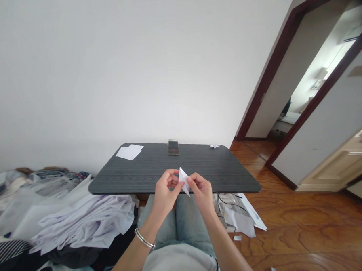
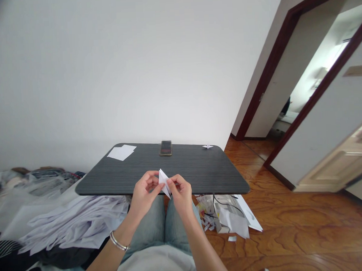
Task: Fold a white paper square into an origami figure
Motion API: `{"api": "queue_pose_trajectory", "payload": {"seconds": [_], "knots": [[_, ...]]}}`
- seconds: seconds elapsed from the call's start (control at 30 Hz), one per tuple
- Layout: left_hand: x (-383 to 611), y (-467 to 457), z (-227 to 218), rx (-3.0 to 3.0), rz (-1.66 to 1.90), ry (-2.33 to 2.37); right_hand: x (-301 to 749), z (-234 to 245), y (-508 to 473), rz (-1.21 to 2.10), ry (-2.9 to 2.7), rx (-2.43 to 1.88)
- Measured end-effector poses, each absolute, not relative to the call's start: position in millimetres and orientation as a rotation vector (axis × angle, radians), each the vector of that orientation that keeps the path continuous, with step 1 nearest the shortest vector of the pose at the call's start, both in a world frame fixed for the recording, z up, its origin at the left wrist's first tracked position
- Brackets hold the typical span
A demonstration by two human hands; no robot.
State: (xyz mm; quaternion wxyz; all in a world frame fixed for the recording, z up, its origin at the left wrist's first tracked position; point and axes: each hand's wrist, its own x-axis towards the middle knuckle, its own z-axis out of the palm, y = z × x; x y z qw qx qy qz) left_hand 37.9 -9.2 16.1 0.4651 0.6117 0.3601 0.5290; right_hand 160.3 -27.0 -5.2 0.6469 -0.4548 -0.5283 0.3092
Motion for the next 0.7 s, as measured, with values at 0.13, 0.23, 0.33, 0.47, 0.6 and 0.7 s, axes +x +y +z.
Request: {"api": "queue_pose_trajectory", "payload": {"seconds": [0.13, 0.23, 0.33, 0.47, 0.6, 0.7], "knots": [[36.4, -8.5, 15.6, 1.496, 1.278, 0.860, 161.7, -5.8, -26.7, 0.678, -1.204, -1.046], [36.1, -7.0, 14.5, 1.412, 1.260, 0.822, 160.4, -5.2, -27.0, 0.705, -1.187, -1.035], [36.7, -4.8, 12.5, 1.296, 1.199, 0.767, 159.0, -5.8, -27.2, 0.732, -1.142, -1.021], [37.1, -3.4, 11.5, 1.198, 1.208, 0.752, 158.9, -8.0, -26.9, 0.757, -1.109, -0.973], [36.1, -3.0, 12.7, 1.205, 1.290, 0.780, 159.2, -7.8, -26.9, 0.793, -1.099, -0.959], [35.0, -1.7, 12.7, 1.233, 1.302, 0.785, 159.5, -6.6, -27.4, 0.831, -1.094, -0.942]]}}
